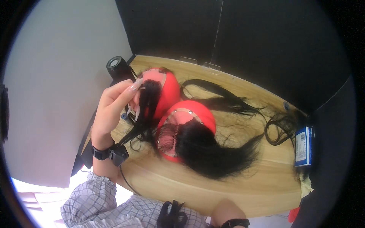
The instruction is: The recorder is attaching hair extensions to a foam mannequin head using a specialized hook tool and thread.
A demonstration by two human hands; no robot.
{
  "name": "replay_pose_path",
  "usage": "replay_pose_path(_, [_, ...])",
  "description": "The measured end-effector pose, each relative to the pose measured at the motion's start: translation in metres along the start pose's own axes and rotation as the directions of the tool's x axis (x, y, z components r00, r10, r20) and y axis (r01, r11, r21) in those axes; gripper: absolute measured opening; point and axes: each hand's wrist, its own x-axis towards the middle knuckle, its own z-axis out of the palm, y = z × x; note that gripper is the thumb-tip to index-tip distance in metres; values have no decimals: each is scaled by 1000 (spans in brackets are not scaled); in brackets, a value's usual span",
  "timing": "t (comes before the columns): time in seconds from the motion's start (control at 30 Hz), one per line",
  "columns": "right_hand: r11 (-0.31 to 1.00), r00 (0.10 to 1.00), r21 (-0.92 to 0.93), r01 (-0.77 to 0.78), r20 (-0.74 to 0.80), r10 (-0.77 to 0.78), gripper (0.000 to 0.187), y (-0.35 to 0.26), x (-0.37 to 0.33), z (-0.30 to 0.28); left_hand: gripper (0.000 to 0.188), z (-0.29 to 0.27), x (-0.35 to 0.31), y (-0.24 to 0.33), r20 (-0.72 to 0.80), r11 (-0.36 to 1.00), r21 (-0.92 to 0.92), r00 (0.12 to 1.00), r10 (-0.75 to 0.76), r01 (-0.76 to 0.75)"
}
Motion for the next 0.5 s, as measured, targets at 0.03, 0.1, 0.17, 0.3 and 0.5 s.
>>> replay_pose_path(0.03, [1000, 1000, 14, 3, 7, -3, 27, -2, 0, 0, 30, 1, 0, -2, 12, 1000, 25, 1000, 17, -17])
replay_pose_path(0.1, [999, 1000, 45, 10, 17, -10, 26, -5, 0, 1, 30, 2, 1, -4, 22, 998, 50, 999, 34, -35])
replay_pose_path(0.17, [997, 999, 78, 17, 33, -20, 25, -9, 0, 1, 30, 3, 0, -4, 56, 999, 34, 998, -1, -1])
replay_pose_path(0.3, [989, 997, 143, 23, 64, -33, 24, -12, 4, 4, 30, 5, -4, -1, 68, 1000, 27, 998, -16, 14])
replay_pose_path(0.5, [965, 988, 258, 40, 131, -76, 24, -27, 10, 6, 24, 12, -6, 9, 219, 981, 157, 973, 76, -112])
